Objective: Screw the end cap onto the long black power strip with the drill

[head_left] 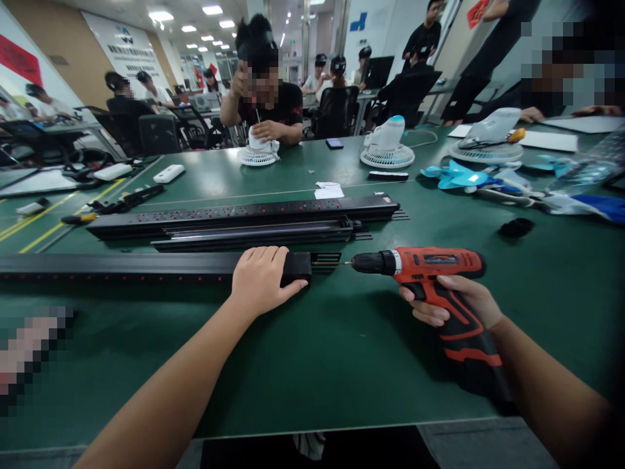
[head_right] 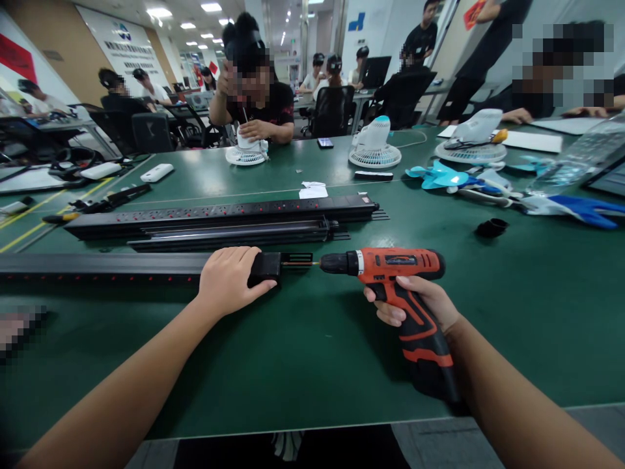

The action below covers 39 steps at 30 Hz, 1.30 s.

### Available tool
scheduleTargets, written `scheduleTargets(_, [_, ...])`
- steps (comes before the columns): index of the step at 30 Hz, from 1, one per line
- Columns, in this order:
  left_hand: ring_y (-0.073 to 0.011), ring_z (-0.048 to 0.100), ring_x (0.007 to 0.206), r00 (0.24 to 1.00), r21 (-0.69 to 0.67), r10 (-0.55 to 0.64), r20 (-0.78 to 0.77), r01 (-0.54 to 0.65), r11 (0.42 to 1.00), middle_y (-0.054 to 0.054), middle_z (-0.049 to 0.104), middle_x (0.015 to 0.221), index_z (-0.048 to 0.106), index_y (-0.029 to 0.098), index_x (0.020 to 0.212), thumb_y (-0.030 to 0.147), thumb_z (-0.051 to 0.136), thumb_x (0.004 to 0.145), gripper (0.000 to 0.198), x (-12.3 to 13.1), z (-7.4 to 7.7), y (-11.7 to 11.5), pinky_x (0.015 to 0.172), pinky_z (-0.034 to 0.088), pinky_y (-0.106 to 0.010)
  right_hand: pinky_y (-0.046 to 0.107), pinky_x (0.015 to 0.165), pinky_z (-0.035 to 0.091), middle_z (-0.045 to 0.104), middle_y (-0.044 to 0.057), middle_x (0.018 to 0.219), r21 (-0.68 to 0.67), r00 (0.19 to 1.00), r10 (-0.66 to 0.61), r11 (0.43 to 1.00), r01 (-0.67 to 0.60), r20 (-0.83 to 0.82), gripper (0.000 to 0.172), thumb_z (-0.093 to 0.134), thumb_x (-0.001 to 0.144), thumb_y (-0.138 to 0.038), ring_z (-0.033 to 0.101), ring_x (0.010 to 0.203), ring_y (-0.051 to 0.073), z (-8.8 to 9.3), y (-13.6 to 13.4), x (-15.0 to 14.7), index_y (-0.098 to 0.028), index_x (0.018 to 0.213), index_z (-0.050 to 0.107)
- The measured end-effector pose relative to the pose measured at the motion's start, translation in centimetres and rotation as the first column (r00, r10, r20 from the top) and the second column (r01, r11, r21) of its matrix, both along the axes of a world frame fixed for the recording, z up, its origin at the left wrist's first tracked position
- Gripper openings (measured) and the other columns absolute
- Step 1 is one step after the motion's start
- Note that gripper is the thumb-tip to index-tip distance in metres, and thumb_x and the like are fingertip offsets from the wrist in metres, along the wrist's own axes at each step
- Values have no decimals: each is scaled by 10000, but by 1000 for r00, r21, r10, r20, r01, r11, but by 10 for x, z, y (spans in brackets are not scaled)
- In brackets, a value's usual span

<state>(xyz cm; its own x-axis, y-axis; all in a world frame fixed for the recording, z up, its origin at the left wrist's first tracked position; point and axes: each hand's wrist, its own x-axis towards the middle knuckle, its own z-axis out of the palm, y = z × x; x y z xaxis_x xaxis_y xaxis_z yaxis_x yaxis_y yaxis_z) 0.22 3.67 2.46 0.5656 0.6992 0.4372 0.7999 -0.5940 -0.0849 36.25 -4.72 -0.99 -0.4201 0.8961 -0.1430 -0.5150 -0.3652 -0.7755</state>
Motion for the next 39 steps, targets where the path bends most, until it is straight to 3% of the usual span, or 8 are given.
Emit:
scheduleTargets(6, [-314,620,1008,1000,-26,9,-7,-9,1000,-118,679,1048,592,183,1141,655,508,867,553,0,0,0,907,423,-448,265,482,444,607,56,715,-13,998,56,998,-55,25,267,583,859,-378,433,463,108,-3,2,3,-153,987,649])
scheduleTargets(11, [-315,618,999,1000,-27,3,1,-2,1000,-123,680,1037,590,185,1147,650,498,871,549,0,0,0,905,422,-455,276,470,434,610,61,744,-9,999,29,1000,-28,42,276,596,849,-372,418,450,107,-3,1,4,-146,991,667])
scheduleTargets(17, [-316,618,994,1000,-29,8,-4,-8,1000,-120,680,1045,592,169,1140,650,513,866,559,0,1,-1,898,425,-452,287,476,429,538,22,571,-16,995,85,996,-84,58,303,576,859,-416,434,460,143,-1,2,2,-141,939,676])
scheduleTargets(39, [-305,627,989,1000,5,-1,-6,1,1000,-113,688,1034,594,183,1133,650,525,865,543,0,0,0,898,429,-438,241,498,463,582,37,590,12,994,106,994,-106,29,356,591,876,-391,404,473,107,1,3,0,-83,992,725])
